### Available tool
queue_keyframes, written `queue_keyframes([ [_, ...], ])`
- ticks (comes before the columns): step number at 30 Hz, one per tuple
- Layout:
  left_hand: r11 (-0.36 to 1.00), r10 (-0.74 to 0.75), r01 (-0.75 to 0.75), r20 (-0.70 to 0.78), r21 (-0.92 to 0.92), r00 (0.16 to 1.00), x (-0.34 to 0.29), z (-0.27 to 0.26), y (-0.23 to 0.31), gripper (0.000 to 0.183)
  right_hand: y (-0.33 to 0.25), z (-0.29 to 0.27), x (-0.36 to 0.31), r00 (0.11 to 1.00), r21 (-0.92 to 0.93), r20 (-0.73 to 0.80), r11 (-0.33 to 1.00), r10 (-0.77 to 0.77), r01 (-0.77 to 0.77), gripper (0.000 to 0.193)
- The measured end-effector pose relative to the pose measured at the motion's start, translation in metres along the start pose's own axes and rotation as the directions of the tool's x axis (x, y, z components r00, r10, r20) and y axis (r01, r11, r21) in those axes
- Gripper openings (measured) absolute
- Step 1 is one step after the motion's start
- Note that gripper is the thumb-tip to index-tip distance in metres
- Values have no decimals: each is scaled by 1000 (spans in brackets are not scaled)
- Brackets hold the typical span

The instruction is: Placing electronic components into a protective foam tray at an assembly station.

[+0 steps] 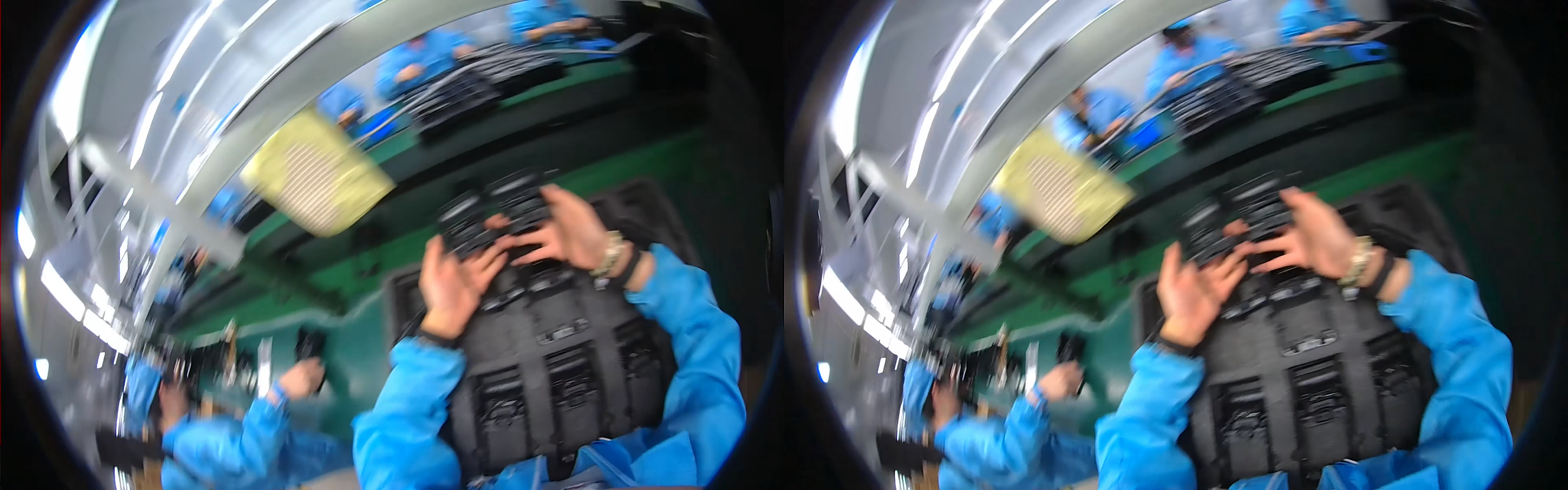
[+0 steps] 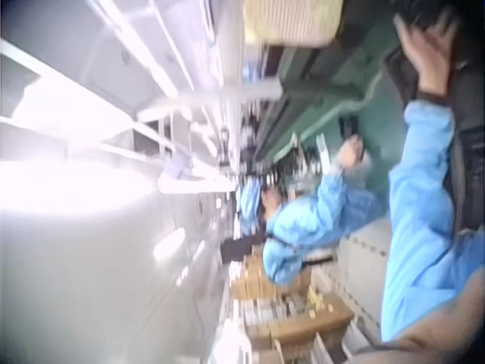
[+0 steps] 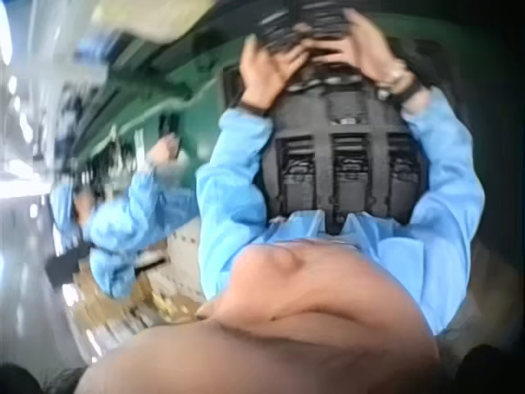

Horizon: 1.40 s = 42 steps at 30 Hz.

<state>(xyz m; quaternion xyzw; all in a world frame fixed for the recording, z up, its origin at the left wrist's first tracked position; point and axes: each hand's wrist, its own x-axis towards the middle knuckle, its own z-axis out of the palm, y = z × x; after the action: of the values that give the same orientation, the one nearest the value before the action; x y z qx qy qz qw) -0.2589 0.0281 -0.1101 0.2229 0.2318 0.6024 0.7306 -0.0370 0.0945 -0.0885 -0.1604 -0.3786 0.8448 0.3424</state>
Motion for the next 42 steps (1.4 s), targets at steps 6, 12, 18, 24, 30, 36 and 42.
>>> queue_keyframes([
  [6, 999, 47, -50, 145, 19, 988, -20, -1, 5, 60, 8, 1, 8, 967, 79, 254, 997, -22, 2, 59],
  [12, 997, 58, -50, 132, -59, 990, -13, 8, -1, 63, 3, -7, 4, 973, -9, 208, 995, -100, 104, 56],
  [18, 1000, -3, 6, 210, -13, 978, -12, 8, 2, 67, 7, -11, 10, 972, -107, -44, 968, -231, 225, 46],
  [24, 988, 51, -76, 182, 135, 982, -13, 12, -3, 65, 18, -24, 16, 942, -101, -224, 967, -251, 234, 30],
  [30, 890, 170, -225, 168, 396, 971, -18, 15, -12, 78, 22, -14, 11, 975, 23, -140, 983, -175, 180, 27],
  [36, 710, 469, -447, 109, 544, 877, -25, 25, -25, 94, 12, 23, -12, 970, -63, 184, 983, -159, 173, 79],
  [42, 581, 538, -521, 185, 625, 822, -26, 22, -27, 112, 21, 21, -11, 951, -140, 297, 982, -83, 129, 92],
])
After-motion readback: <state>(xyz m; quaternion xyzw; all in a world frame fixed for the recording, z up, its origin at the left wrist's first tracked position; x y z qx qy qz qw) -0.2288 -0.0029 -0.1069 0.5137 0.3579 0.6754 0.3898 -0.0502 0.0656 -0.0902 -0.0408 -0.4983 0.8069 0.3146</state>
